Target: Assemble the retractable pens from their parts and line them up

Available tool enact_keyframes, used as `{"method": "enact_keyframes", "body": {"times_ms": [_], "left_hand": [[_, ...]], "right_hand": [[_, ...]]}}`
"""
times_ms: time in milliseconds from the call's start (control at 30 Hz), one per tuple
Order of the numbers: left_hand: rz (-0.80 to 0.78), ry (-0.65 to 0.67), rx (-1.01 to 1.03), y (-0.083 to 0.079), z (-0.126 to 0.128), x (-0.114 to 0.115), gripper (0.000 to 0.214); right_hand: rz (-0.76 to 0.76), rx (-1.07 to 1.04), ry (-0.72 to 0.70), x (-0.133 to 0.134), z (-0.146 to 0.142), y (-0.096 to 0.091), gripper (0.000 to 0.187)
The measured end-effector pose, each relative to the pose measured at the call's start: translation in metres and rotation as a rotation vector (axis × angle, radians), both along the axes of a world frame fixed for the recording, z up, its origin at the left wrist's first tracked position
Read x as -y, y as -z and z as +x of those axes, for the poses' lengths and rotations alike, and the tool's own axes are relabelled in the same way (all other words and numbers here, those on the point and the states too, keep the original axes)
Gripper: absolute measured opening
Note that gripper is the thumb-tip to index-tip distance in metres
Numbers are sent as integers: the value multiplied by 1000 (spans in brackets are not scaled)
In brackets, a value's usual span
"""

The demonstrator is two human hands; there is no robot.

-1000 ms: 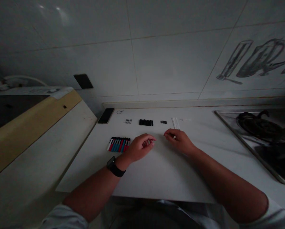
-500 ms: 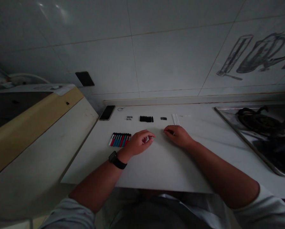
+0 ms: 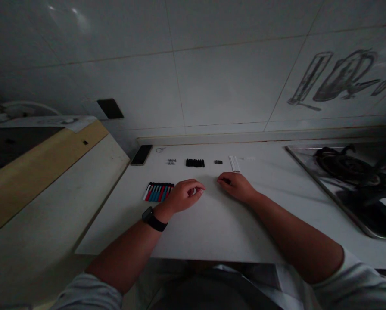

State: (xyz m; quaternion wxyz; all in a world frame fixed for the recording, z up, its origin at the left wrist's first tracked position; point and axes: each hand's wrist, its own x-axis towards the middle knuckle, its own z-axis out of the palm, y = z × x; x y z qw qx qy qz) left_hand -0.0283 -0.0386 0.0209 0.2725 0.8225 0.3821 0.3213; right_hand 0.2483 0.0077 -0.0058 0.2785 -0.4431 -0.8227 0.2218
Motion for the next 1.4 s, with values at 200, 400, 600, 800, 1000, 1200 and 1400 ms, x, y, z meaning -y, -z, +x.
{"method": "enact_keyframes", "body": {"times_ms": [200,400,600,800,1000,1200,1400], "left_hand": [[-7,4,-1,0,-1,0,17],[-22,-6,-18,-2,0,1,16],[-5,-4,-30,1,-1,-2,17],[31,-5,-39,5,-1,-3,17],[63,5,-18,5,-1,-4,16],[67,1,-23,3,-1,-4,15],[80,-6,-17,0,-4,-3,15]], "right_hand": [[17,-29,38,0,1,-2,26],[12,-41,31,0,1,-1,24],[12,-36,25,0,0,-2,23],[9,-17,10,2,0,-4,24],[22,-7,14,1,1,-4,23],[25,-1,14,0,1,-3,23],[24,4,5,0,1,-3,23]]}}
